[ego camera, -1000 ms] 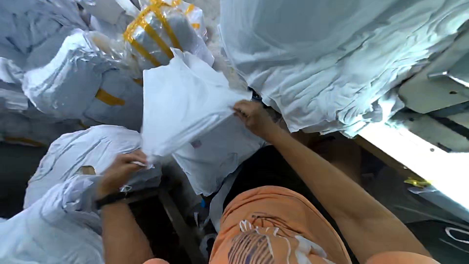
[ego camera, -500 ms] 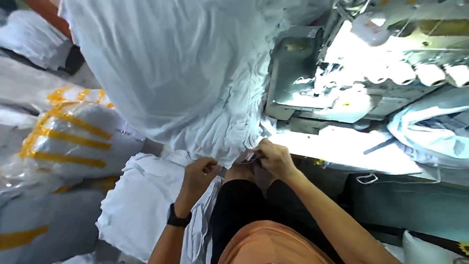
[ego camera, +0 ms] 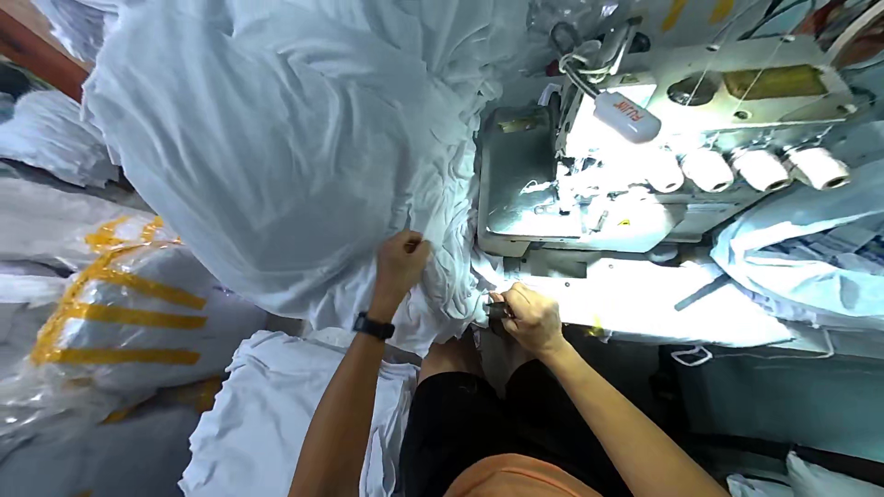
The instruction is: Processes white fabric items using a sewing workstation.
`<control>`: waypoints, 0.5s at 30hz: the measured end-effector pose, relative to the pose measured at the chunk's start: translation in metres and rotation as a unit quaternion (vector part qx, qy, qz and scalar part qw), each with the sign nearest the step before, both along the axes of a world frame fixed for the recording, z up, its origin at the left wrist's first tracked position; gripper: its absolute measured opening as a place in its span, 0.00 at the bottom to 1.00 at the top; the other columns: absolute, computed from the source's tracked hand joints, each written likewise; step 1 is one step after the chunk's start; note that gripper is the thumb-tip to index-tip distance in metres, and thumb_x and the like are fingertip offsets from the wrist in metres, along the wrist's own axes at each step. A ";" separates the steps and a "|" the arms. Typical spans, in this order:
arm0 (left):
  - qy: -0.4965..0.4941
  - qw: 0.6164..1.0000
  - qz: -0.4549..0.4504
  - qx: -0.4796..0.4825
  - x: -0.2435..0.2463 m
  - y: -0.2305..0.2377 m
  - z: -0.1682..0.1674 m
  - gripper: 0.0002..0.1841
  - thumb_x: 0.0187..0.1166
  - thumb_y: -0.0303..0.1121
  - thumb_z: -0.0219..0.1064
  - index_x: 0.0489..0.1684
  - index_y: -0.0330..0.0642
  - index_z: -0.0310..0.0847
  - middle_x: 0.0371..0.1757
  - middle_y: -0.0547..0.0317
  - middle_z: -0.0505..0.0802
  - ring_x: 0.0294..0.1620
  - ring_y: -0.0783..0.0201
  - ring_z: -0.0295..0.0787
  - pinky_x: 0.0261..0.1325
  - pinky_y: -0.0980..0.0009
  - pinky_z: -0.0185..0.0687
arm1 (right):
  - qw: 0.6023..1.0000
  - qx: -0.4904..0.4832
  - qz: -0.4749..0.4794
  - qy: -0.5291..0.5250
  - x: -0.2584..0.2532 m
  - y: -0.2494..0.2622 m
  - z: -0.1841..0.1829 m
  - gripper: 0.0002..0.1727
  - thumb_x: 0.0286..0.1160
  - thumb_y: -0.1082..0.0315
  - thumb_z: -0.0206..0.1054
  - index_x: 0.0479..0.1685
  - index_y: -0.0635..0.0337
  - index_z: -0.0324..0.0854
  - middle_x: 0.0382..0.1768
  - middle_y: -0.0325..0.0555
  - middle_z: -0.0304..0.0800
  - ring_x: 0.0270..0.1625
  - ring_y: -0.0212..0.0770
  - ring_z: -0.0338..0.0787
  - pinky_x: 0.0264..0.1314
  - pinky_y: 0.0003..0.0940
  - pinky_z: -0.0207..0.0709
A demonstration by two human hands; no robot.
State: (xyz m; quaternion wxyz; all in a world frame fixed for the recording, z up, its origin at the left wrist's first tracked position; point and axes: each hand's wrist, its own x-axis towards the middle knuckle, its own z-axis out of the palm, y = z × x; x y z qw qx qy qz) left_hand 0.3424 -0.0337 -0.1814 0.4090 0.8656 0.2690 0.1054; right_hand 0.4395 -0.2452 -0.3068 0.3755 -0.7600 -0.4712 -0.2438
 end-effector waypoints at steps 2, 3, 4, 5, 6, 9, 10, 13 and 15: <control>-0.027 0.994 0.037 -0.100 -0.013 0.010 -0.002 0.11 0.86 0.30 0.61 0.55 0.31 0.83 0.44 0.51 0.90 0.39 0.66 0.87 0.50 0.63 0.87 | 1.000 0.001 -0.005 -0.003 0.000 0.001 0.001 0.20 0.82 0.63 0.60 0.20 0.64 0.81 0.19 0.51 0.82 0.20 0.47 0.85 0.19 0.38 0.72; -0.016 0.993 0.051 -0.102 -0.019 0.015 -0.008 0.11 0.84 0.28 0.63 0.53 0.29 0.85 0.43 0.50 0.91 0.39 0.65 0.88 0.50 0.62 0.87 | 1.000 -0.001 -0.010 -0.005 -0.001 0.002 0.001 0.20 0.82 0.63 0.59 0.20 0.64 0.81 0.19 0.51 0.82 0.20 0.47 0.85 0.19 0.38 0.72; 0.014 0.996 0.052 -0.078 -0.026 0.020 -0.015 0.11 0.83 0.26 0.64 0.52 0.27 0.86 0.46 0.45 0.93 0.42 0.60 0.90 0.53 0.58 0.87 | 1.000 -0.004 -0.015 -0.006 -0.002 0.002 0.000 0.21 0.82 0.63 0.59 0.20 0.64 0.81 0.18 0.51 0.82 0.20 0.48 0.85 0.18 0.38 0.72; 0.040 0.996 0.055 -0.049 -0.032 0.023 -0.018 0.11 0.82 0.25 0.65 0.54 0.27 0.86 0.50 0.41 0.93 0.46 0.56 0.92 0.56 0.55 0.87 | 1.000 -0.006 -0.017 -0.006 -0.002 0.003 0.000 0.21 0.83 0.63 0.58 0.20 0.64 0.81 0.18 0.52 0.82 0.20 0.48 0.84 0.18 0.39 0.71; 0.052 0.996 0.064 -0.025 -0.035 0.022 -0.016 0.13 0.82 0.24 0.65 0.59 0.27 0.85 0.54 0.39 0.92 0.49 0.53 0.92 0.58 0.53 0.86 | 1.000 -0.009 -0.018 -0.007 -0.002 0.003 0.001 0.21 0.83 0.63 0.58 0.20 0.64 0.81 0.18 0.52 0.82 0.20 0.48 0.85 0.18 0.39 0.71; 0.021 0.995 0.078 0.055 -0.039 0.015 0.005 0.18 0.86 0.26 0.60 0.71 0.27 0.75 0.68 0.35 0.85 0.58 0.47 0.90 0.62 0.51 0.85 | 1.000 -0.013 -0.018 -0.002 -0.003 0.003 0.000 0.21 0.83 0.63 0.59 0.20 0.65 0.81 0.19 0.52 0.82 0.20 0.48 0.85 0.18 0.39 0.71; -0.019 0.993 0.078 0.090 -0.038 0.012 0.011 0.16 0.86 0.26 0.60 0.67 0.26 0.76 0.64 0.35 0.86 0.56 0.49 0.90 0.59 0.53 0.85 | 1.000 -0.012 -0.019 0.003 -0.002 0.003 0.001 0.21 0.83 0.63 0.58 0.20 0.65 0.81 0.19 0.52 0.83 0.20 0.48 0.85 0.18 0.39 0.71; -0.119 0.974 0.016 0.193 -0.033 0.003 0.026 0.10 0.81 0.24 0.63 0.51 0.26 0.83 0.47 0.41 0.91 0.45 0.56 0.91 0.48 0.61 0.87 | 0.998 0.007 -0.001 0.070 -0.004 0.002 0.007 0.18 0.79 0.66 0.60 0.25 0.68 0.85 0.22 0.54 0.86 0.23 0.50 0.88 0.20 0.41 0.75; -0.118 0.967 -0.034 0.223 -0.028 -0.002 0.033 0.06 0.77 0.23 0.67 0.44 0.28 0.87 0.41 0.45 0.92 0.38 0.59 0.90 0.41 0.64 0.87 | 0.991 0.037 0.050 0.122 -0.013 0.006 0.019 0.13 0.76 0.70 0.63 0.31 0.70 0.88 0.26 0.56 0.89 0.26 0.49 0.89 0.24 0.40 0.79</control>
